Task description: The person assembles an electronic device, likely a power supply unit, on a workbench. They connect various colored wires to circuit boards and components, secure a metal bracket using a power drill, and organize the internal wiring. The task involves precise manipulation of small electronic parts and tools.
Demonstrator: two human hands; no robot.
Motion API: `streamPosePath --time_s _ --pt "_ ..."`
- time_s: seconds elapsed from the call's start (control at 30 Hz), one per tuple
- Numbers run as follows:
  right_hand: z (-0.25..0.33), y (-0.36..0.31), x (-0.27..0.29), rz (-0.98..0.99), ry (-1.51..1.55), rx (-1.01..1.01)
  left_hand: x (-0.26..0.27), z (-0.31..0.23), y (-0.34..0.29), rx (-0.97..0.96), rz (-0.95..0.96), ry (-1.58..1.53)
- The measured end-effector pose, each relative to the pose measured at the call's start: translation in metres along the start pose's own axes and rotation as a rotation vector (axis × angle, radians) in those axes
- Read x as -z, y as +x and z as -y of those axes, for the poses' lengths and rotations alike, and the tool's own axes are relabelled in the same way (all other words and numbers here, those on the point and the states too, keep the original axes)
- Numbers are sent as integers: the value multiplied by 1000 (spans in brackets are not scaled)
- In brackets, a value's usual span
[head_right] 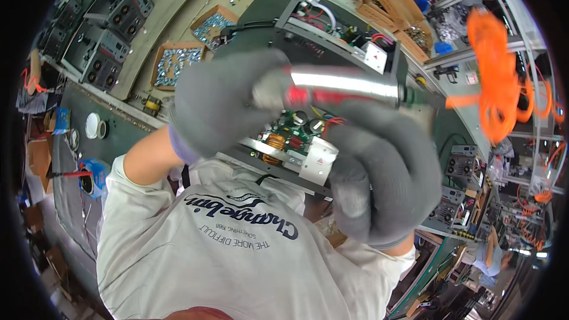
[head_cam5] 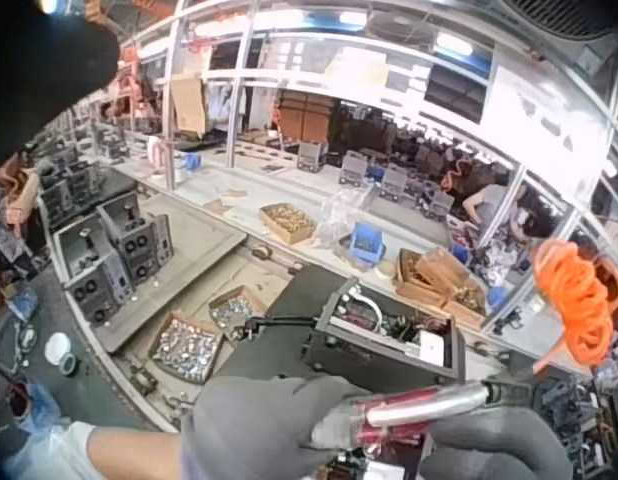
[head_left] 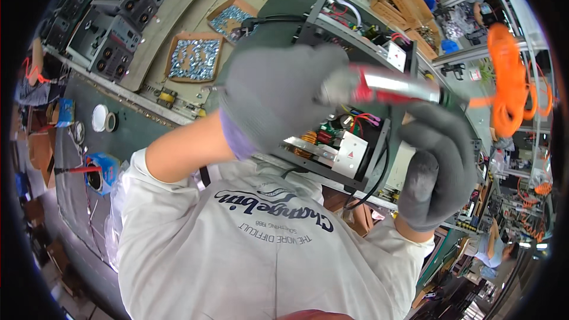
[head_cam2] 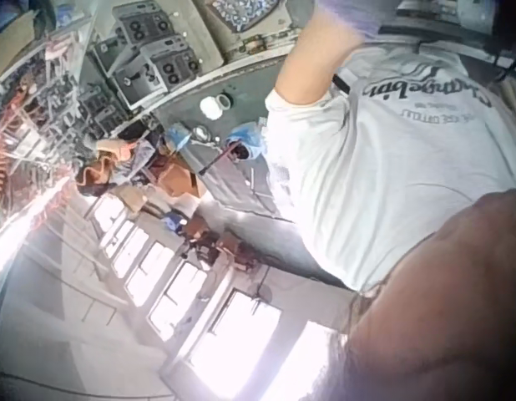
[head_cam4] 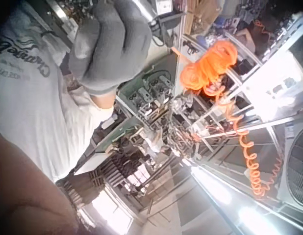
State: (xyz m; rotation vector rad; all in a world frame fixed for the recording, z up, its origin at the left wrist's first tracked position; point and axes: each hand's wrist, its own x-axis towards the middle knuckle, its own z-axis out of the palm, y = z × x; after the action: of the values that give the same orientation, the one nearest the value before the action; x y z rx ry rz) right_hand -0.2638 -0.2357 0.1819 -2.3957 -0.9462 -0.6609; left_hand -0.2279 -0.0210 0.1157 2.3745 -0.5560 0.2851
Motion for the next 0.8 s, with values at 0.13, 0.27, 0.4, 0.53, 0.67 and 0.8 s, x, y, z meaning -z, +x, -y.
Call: streamPosePath --time_s 0.13,0.27,0.4,0.53,0.67,0.8 --pt "-30 -17 -11 485 216 -116 -33 -9 -50 -350 -47 355" --pt "-48 -42 -29 1046 588 -396 -55 -14 -67 -396 -180 348" --pt "-57 -47 -28 1123 626 -549 -56 2 -57 -504 -301 229" --pt "-73 -52 -27 991 495 -570 -24 61 -61 -541 -242 118" --pt "-84 -56 -37 1003 386 -487 -12 111 -87 -55 175 -9" --pt "-80 -40 -52 1033 288 -376 -26 126 -94 -18 327 -96"
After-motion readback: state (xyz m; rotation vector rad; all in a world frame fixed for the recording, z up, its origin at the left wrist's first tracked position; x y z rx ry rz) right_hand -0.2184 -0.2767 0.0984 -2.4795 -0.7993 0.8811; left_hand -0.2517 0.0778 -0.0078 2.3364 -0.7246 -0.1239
